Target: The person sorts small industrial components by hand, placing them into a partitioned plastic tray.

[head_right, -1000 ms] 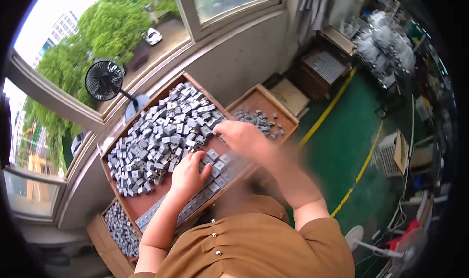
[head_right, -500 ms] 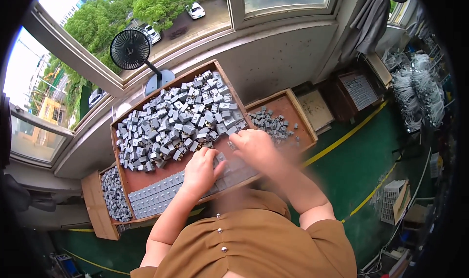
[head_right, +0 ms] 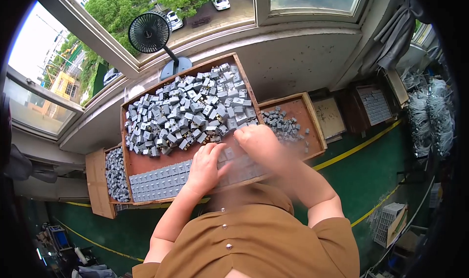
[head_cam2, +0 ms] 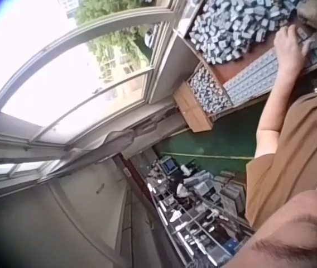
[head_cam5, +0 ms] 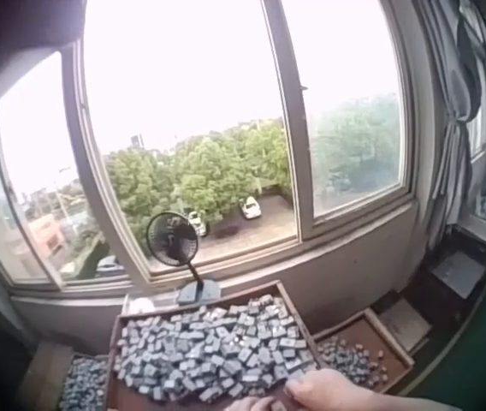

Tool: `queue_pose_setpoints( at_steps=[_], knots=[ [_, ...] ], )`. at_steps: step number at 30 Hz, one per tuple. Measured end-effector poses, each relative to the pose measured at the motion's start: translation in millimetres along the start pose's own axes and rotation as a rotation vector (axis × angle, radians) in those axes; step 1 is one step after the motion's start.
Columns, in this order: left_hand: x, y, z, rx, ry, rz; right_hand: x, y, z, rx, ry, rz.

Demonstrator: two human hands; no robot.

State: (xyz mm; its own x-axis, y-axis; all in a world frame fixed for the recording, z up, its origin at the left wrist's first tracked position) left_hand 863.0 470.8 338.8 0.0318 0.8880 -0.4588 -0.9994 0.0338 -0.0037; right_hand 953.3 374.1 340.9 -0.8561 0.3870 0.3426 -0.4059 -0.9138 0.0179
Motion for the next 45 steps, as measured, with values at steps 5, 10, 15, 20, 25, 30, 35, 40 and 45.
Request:
queue_pose_setpoints(
  at_steps=[5,10,15,20,25,30,35,40,45],
  knots=[
    [8.2,-2.0,-5.1,-0.020,-0.003,0.078,11.3,5.1,4.7,0.070,-0.047,0.150],
    [-9.5,-11.6,5.6,-0.077,0.042,-0.019,4.1,-1.8,13.1,-0.014,0.008,0.137],
    [-16.6,-30.3,-16.2,-0.017,-0.034,0.011,-12.2,-4.3,24.6,-0.221,0.112,0.016],
    [-11.0,-29.9,-14.6,0.049,0.032,0.093,-6.3,12.1,22.6,-0.065,-0.009,0.131],
    [-20.4,-42.1,-17.3,-0.024,-0.006,-0.065,-26.1,15.3,32.3,-0.197,-0.049,-0.008],
    [-21.3,-55.7,-32.0,0.073,-0.084,0.003,-25.5,-0.1,20.3,-0.256,0.319,-0.077],
    [-17.1,-42.7,-21.3,0.017,0.012,0.027,-23.1,8.2,30.4,-0.312,0.156,-0.040],
    [-18.3,-40.9,-19.5,0.055,0.016,0.049,-25.2,21.8,15.0,-0.038,-0.081,-0.064],
    [-18.8,-46.2,-21.3,0.132,-0.050,0.030,-16.8,22.8,20.3,-0.058,0.177,0.022]
  ],
)
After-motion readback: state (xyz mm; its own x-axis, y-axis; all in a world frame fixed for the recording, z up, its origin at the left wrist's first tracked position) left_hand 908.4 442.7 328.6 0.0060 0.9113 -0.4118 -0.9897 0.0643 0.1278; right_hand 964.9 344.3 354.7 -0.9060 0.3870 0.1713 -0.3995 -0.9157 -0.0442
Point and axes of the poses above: each hand's wrist, its own y-axis away from the middle knuckle, its own z-axis out of the back of the hand, x = y × z, the point moved 8 cm from there along -y, towards the middle knuckle, and after that the axes turned 10 degrees about x, right-handed, at the moved point
